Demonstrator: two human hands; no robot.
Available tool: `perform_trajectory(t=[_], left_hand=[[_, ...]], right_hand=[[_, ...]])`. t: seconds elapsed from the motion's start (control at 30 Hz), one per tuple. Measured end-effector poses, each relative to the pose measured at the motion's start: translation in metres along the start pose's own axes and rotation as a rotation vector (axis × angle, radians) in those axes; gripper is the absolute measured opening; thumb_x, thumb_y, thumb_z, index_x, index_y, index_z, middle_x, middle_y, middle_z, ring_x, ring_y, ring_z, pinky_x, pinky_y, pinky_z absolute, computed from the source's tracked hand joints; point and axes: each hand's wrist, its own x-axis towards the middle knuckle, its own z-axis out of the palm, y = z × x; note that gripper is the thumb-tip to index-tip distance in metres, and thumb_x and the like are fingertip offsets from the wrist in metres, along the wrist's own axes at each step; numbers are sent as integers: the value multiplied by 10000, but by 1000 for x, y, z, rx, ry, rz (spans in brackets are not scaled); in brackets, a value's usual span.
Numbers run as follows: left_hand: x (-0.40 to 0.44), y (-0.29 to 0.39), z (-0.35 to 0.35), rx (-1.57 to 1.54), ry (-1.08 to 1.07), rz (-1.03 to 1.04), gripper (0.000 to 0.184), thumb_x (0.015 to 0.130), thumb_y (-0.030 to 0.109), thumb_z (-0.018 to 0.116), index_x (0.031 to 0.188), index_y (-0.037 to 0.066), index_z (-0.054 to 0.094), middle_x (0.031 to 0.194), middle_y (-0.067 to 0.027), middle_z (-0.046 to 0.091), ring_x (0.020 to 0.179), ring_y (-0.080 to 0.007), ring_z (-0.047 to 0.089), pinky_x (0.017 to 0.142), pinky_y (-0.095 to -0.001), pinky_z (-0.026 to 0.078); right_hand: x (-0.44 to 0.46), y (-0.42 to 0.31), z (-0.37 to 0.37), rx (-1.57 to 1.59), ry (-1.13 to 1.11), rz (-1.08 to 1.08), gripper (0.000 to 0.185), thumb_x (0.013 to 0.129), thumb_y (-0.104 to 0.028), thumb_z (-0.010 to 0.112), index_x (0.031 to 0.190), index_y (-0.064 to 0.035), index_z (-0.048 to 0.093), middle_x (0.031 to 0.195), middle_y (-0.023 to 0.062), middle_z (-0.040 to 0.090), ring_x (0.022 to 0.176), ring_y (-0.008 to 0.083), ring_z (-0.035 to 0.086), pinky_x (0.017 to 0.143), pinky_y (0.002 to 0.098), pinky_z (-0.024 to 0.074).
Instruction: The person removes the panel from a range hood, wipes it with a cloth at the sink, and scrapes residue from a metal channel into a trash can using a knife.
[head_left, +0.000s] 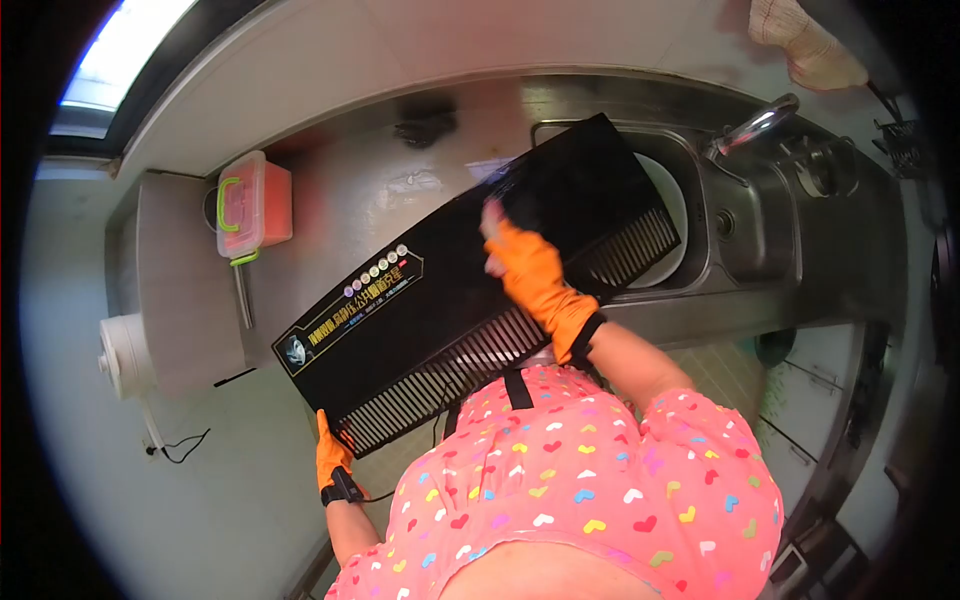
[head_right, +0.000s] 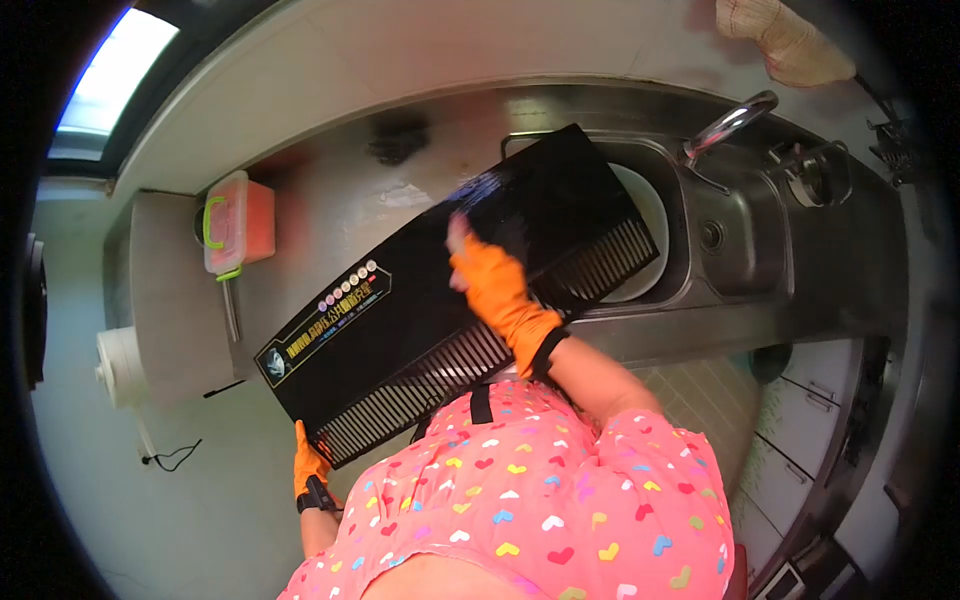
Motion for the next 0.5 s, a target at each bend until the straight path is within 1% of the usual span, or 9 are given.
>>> perform_trajectory(t=[0.1,0.13,0.2,0.23,0.3,0.37,0.4,0.43,0.5], left_hand=[[52,-21,-17,-5,-156,-47,555,825,573,651,1117,102,623,814,-40,614,600,-111,516,484,-233,421],[58,-30,-11,-43,-119,27,565,799,604,659,1097,125,626,771,-44,601,539,-96,475,446,-221,387],[69,-25,-14,-26,-123,-39,561,802,601,656,1100,127,621,765,-41,601,536,-97,476,447,-221,391],[73,-28,-17,-22,-114,-89,558,806,599,654,1103,128,617,760,-37,601,532,-98,477,447,-221,394],[83,-32,-26,-32,-259,-106,524,842,573,626,1119,128,609,807,-33,629,585,-121,540,475,-242,429],[82,-31,-26,-54,-286,-85,497,879,553,585,1128,123,608,862,-47,660,644,-160,599,523,-271,468],[119,-51,-51,-14,-359,-37,530,905,561,534,1174,108,589,967,-67,673,764,-207,644,596,-322,502],[127,-64,-60,-20,-357,-48,530,905,561,534,1174,108,589,967,-67,673,764,-207,644,596,-322,502],[138,-81,-82,42,-515,116,606,905,596,501,1241,94,551,1100,-67,648,917,-226,638,691,-345,514]], right_hand=[[-36,-46,46,250,-174,-7,527,787,-81,595,1307,-61,509,1098,168,626,803,273,646,654,363,531],[-50,-46,68,147,-139,-102,471,785,-102,607,1252,-66,555,1146,181,610,841,285,644,684,370,534],[-56,-49,77,12,-167,-237,351,770,-136,639,1116,-83,646,1193,196,599,939,325,632,753,399,535],[-59,-43,76,-5,-174,-228,351,770,-136,639,1116,-83,646,1193,196,599,939,325,632,753,399,535],[-53,-41,61,-4,-134,-297,384,755,-134,649,1137,-104,637,1169,193,612,950,321,633,757,408,534],[-40,-40,38,34,-160,-186,443,764,-110,640,1205,-143,613,1144,120,638,883,286,649,733,364,538],[-34,-43,20,-28,-140,-96,388,759,-130,665,1146,-138,638,1115,132,648,893,299,647,738,380,539],[-29,-43,5,-87,-120,-5,335,755,-149,689,1088,-134,662,1085,143,658,902,313,645,744,397,540],[-23,-34,-18,-118,-36,211,340,768,-160,690,1107,-151,662,1079,149,659,891,325,642,766,402,526]])
